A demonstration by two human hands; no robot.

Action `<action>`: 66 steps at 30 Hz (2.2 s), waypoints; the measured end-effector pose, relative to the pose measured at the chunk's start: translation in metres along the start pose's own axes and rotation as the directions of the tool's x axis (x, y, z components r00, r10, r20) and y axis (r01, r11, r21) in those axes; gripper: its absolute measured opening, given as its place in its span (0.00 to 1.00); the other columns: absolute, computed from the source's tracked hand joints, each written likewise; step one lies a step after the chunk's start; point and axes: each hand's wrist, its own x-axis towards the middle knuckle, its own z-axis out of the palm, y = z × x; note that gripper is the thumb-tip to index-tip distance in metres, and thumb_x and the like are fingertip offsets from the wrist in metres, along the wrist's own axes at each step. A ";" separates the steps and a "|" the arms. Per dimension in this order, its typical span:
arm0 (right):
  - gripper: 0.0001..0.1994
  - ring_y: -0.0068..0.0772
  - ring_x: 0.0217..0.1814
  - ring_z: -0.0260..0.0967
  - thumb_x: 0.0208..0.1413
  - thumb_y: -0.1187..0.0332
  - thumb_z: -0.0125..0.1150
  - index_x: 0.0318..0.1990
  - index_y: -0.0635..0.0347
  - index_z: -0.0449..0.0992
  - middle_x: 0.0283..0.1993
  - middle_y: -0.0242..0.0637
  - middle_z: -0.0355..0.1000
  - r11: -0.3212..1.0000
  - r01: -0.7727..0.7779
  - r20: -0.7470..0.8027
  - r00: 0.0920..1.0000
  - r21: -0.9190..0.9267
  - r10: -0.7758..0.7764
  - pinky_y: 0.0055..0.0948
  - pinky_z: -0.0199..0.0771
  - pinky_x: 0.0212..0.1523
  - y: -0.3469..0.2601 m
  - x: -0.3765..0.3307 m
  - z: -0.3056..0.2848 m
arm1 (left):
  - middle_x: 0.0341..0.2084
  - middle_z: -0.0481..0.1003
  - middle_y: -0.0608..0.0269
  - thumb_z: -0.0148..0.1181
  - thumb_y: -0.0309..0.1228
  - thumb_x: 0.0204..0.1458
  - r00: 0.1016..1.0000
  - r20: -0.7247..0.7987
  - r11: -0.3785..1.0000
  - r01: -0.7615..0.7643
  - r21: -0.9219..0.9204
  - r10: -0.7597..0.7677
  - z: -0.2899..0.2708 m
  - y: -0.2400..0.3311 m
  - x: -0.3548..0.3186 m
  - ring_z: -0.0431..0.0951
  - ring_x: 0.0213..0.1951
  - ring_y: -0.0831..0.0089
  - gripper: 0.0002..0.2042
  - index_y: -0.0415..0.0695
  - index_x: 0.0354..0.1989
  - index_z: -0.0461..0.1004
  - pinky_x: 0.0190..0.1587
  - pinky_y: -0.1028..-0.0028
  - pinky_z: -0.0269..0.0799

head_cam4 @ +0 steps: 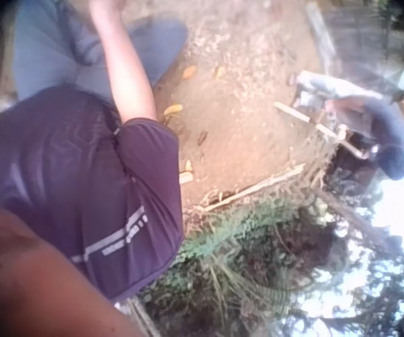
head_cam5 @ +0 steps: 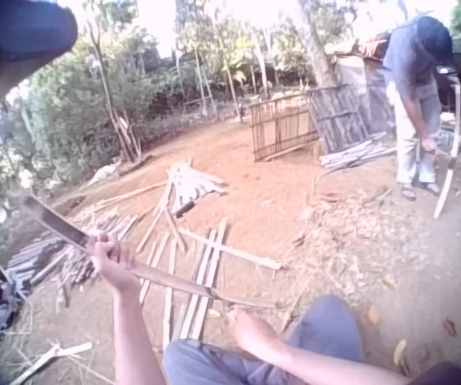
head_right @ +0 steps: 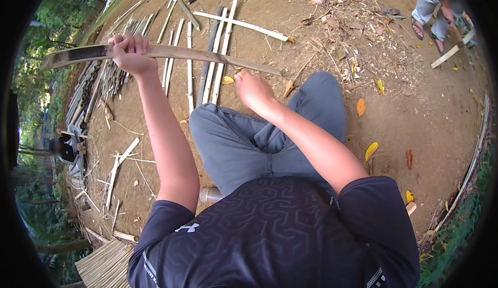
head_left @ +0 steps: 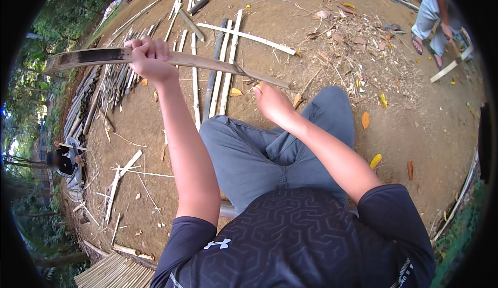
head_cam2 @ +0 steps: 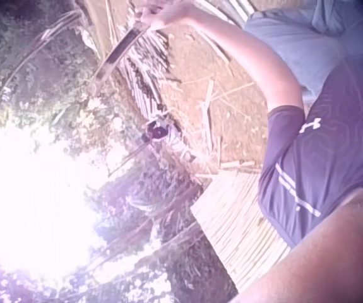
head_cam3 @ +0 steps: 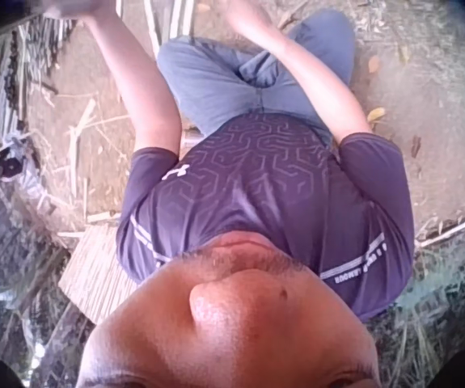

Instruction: The person shaves and sharpens the edges of a long bamboo strip using a small knife, while sitting on the ground outdoors near several other bamboo pieces.

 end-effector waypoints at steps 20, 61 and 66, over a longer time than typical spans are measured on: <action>0.18 0.23 0.13 0.61 0.71 0.65 0.40 0.46 0.76 0.71 0.18 0.34 0.66 0.977 0.080 -0.014 0.996 -0.199 -0.085 0.24 0.59 0.08 -0.009 0.009 0.015 | 0.13 0.52 0.73 0.39 0.21 0.47 0.991 -0.118 0.991 -0.042 0.124 0.057 -0.037 -0.004 0.002 0.47 0.11 0.83 0.08 0.50 0.22 0.51 0.12 0.77 0.43; 0.20 0.29 0.14 0.62 0.70 0.63 0.45 0.34 0.72 0.76 0.18 0.34 0.68 1.000 0.004 0.008 1.000 0.025 -0.004 0.35 0.66 0.18 -0.019 0.005 -0.032 | 0.13 0.50 0.72 0.41 0.22 0.43 0.993 0.115 0.999 0.044 -0.028 -0.040 0.001 -0.008 0.010 0.46 0.13 0.81 0.08 0.50 0.23 0.50 0.14 0.78 0.46; 0.18 0.47 0.26 0.75 0.67 0.61 0.49 0.39 0.70 0.77 0.23 0.50 0.73 0.997 -0.055 0.013 0.998 0.056 0.054 0.45 0.72 0.32 -0.021 -0.002 -0.029 | 0.12 0.50 0.73 0.42 0.22 0.43 0.991 0.137 0.999 0.009 -0.034 -0.004 0.018 -0.010 0.008 0.46 0.12 0.82 0.10 0.51 0.23 0.49 0.13 0.78 0.47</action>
